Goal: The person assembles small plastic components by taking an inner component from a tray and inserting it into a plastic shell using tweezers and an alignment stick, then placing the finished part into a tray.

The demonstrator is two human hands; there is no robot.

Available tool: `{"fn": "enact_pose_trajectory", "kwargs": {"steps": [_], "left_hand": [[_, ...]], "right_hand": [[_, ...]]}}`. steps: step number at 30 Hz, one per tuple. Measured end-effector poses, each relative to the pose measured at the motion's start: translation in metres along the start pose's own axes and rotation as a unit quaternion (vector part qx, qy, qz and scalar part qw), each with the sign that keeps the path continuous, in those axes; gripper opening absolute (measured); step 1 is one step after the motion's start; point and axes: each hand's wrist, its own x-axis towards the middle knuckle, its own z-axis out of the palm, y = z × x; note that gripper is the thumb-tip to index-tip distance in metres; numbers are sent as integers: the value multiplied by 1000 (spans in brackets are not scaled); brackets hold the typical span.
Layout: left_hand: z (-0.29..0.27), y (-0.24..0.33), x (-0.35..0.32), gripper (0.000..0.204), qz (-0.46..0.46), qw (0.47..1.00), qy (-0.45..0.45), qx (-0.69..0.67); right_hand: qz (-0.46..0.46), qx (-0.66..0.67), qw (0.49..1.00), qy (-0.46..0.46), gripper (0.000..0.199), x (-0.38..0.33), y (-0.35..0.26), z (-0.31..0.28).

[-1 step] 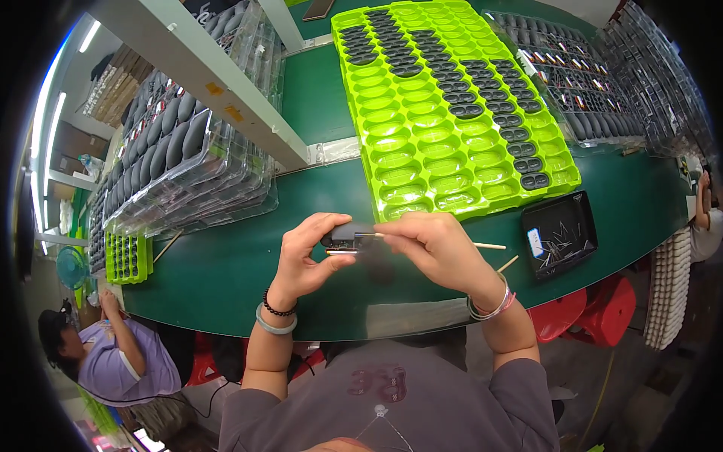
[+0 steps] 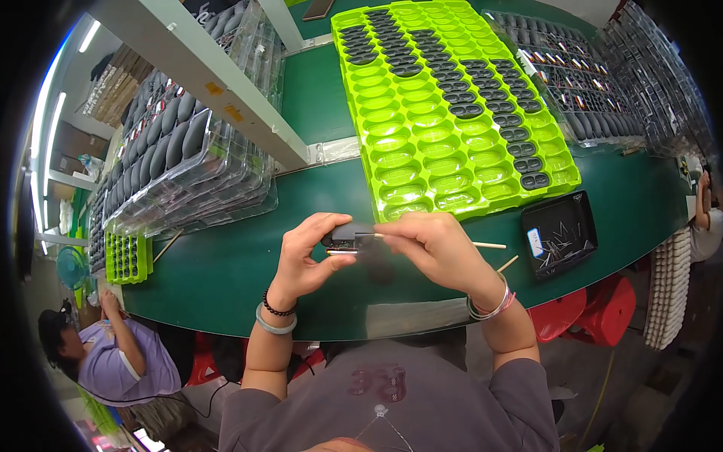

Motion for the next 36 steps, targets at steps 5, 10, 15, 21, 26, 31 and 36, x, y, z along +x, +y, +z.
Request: {"fn": "enact_pose_trajectory", "kwargs": {"steps": [5, 10, 15, 21, 26, 31, 36], "left_hand": [[1, -2, -1, 47, -1, 1000, -9, -7], [2, -4, -1, 47, 11, 1000, -15, -5], [2, -5, 0, 47, 25, 999, -17, 11], [7, -5, -1, 47, 38, 998, -41, 42], [8, -6, 1, 46, 45, 996, -40, 58], [8, -8, 1, 46, 52, 994, -44, 86], [0, -3, 2, 46, -19, 1000, -11, 17]], "right_hand": [[22, 5, 1000, -20, 20, -1, 3, 0], [24, 5, 999, -40, 25, -1, 6, 0], [32, -2, 998, -47, 26, -1, 8, 1], [51, -46, 995, -78, 10, 0, 9, 5], [40, -53, 997, -32, 15, 0, 11, 15], [29, -112, 993, -26, 17, 0, 11, 21], [-23, -122, 987, 97, 14, 0, -1, 15]]}}
